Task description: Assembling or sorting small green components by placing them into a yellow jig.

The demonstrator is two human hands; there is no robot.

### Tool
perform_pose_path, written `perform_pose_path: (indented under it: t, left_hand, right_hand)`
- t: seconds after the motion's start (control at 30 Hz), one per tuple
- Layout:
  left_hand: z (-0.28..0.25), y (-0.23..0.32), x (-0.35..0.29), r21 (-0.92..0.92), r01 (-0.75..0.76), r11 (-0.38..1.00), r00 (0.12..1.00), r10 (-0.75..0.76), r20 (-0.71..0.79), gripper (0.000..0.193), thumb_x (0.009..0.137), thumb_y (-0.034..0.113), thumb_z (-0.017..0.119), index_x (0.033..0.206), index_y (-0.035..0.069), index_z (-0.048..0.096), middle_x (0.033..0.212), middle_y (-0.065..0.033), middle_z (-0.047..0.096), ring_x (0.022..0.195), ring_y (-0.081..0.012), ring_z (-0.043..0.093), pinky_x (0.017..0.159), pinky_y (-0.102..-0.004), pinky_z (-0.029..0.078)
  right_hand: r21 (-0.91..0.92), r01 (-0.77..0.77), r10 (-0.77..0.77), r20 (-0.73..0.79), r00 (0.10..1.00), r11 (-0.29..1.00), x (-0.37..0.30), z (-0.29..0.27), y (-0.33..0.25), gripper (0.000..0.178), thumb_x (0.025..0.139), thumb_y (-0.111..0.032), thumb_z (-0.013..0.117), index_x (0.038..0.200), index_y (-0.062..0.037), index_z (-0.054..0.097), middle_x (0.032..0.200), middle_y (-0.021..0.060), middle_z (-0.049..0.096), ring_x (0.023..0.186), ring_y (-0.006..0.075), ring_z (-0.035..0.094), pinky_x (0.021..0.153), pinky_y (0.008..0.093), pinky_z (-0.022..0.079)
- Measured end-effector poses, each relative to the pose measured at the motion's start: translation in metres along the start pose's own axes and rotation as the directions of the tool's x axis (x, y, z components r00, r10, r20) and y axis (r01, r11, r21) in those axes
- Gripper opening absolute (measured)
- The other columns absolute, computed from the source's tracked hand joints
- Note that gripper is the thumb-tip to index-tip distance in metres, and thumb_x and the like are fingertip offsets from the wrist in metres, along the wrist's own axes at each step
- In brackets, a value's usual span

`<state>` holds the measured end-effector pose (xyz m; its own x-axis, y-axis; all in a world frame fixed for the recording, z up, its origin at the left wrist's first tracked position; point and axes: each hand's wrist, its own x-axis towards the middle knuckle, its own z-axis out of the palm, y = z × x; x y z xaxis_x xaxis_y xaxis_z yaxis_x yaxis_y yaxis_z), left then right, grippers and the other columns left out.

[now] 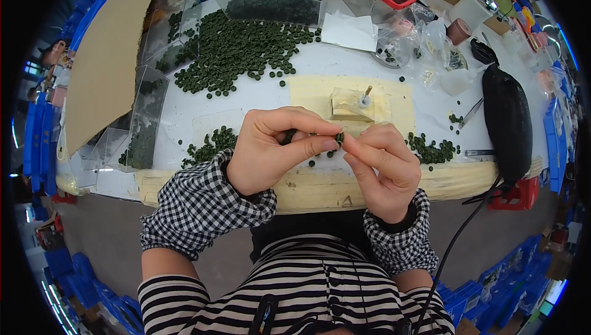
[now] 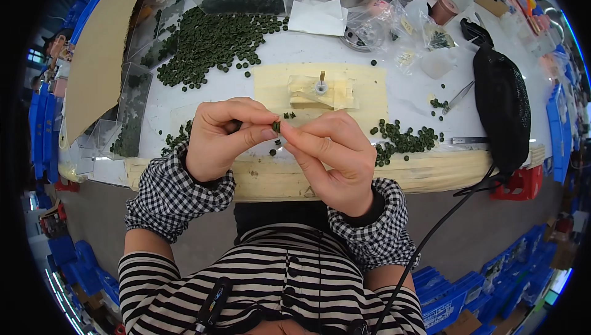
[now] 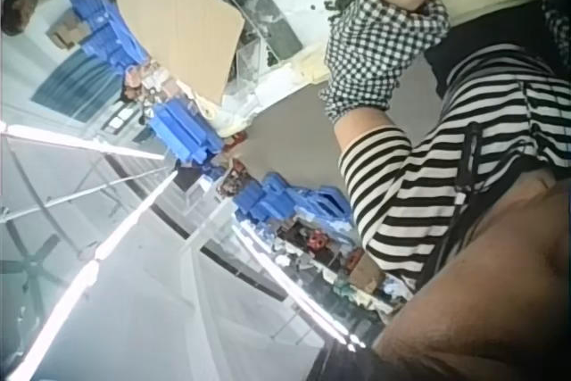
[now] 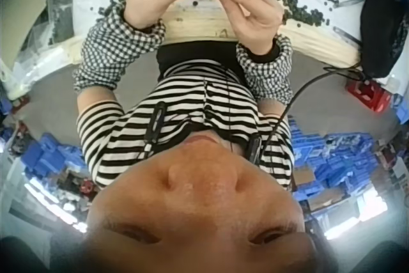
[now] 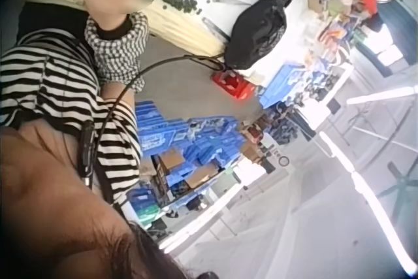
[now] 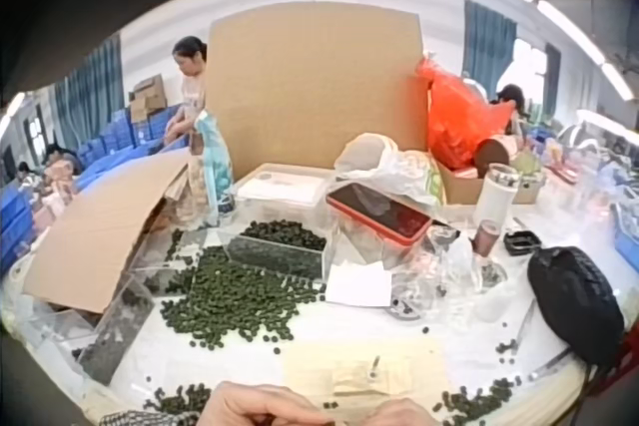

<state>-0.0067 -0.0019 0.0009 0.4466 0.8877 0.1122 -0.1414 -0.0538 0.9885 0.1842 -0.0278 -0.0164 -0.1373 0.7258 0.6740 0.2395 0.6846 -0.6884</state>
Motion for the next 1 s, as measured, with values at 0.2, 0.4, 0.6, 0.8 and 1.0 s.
perform_pose_path:
  t: [0.2, 0.4, 0.6, 0.8, 1.0]
  left_hand:
    - [0.0026, 0.0071, -0.0002, -0.018, 0.118, 0.993, 0.992, -0.119, -0.043, 0.017, 0.078, -0.007, 0.065, 0.095, -0.002, 0.067, 0.086, -0.0076, 0.064, 0.072, -0.0072, 0.054, 0.069, -0.0201, 0.045]
    - [0.0018, 0.002, -0.0008, 0.046, 0.0, 0.999, 0.999, 0.001, -0.034, 0.017, 0.078, -0.008, 0.065, 0.095, -0.002, 0.066, 0.088, -0.0096, 0.065, 0.072, -0.0077, 0.055, 0.068, -0.0199, 0.045]
    - [0.0002, 0.0008, -0.0015, 0.17, -0.108, 0.98, 0.994, 0.112, -0.014, 0.018, 0.077, -0.01, 0.065, 0.093, -0.002, 0.067, 0.09, -0.0116, 0.065, 0.079, -0.0124, 0.06, 0.07, -0.0222, 0.048]
    - [-0.0006, 0.0019, -0.0013, 0.203, -0.169, 0.965, 0.985, 0.17, 0.01, 0.018, 0.077, -0.009, 0.065, 0.092, -0.001, 0.067, 0.089, -0.0125, 0.066, 0.081, -0.0159, 0.063, 0.072, -0.0243, 0.05]
    - [-0.0013, 0.0017, -0.0011, 0.216, -0.192, 0.957, 0.981, 0.193, 0.018, 0.016, 0.077, -0.008, 0.065, 0.092, -0.001, 0.068, 0.09, -0.0129, 0.067, 0.082, -0.017, 0.064, 0.072, -0.0247, 0.051]
  right_hand:
    - [-0.023, 0.02, -0.02, -0.005, 1.0, 1.0, 0.0, 0.0001, -0.0011, 0.034, 0.068, 0.005, 0.072, 0.1, -0.0047, 0.069, 0.079, 0.0031, 0.062, 0.068, 0.017, 0.055, 0.061, 0.0268, 0.043]
    - [-0.027, 0.03, -0.03, -0.009, 1.0, 0.999, 0.0005, 0.0011, -0.0005, 0.036, 0.067, 0.005, 0.072, 0.101, -0.0057, 0.069, 0.079, 0.0028, 0.062, 0.068, 0.017, 0.054, 0.061, 0.0264, 0.043]
    - [-0.019, 0.023, -0.023, 0.004, 1.0, 1.0, 0.0002, 0.0003, -0.0005, 0.036, 0.067, 0.005, 0.072, 0.101, -0.0058, 0.069, 0.079, 0.003, 0.062, 0.068, 0.017, 0.054, 0.061, 0.0265, 0.043]
    - [0.016, 0.002, -0.002, 0.024, 1.0, 1.0, -0.0005, 0.0002, 0.0, 0.034, 0.069, 0.005, 0.071, 0.1, -0.0052, 0.069, 0.08, 0.0035, 0.063, 0.068, 0.0171, 0.054, 0.062, 0.0269, 0.043]
    - [0.018, 0.001, -0.002, 0.049, 0.999, 1.0, 0.0003, -0.0005, 0.0002, 0.032, 0.07, 0.005, 0.071, 0.1, -0.0051, 0.069, 0.079, 0.0038, 0.062, 0.068, 0.0175, 0.054, 0.062, 0.0275, 0.043]
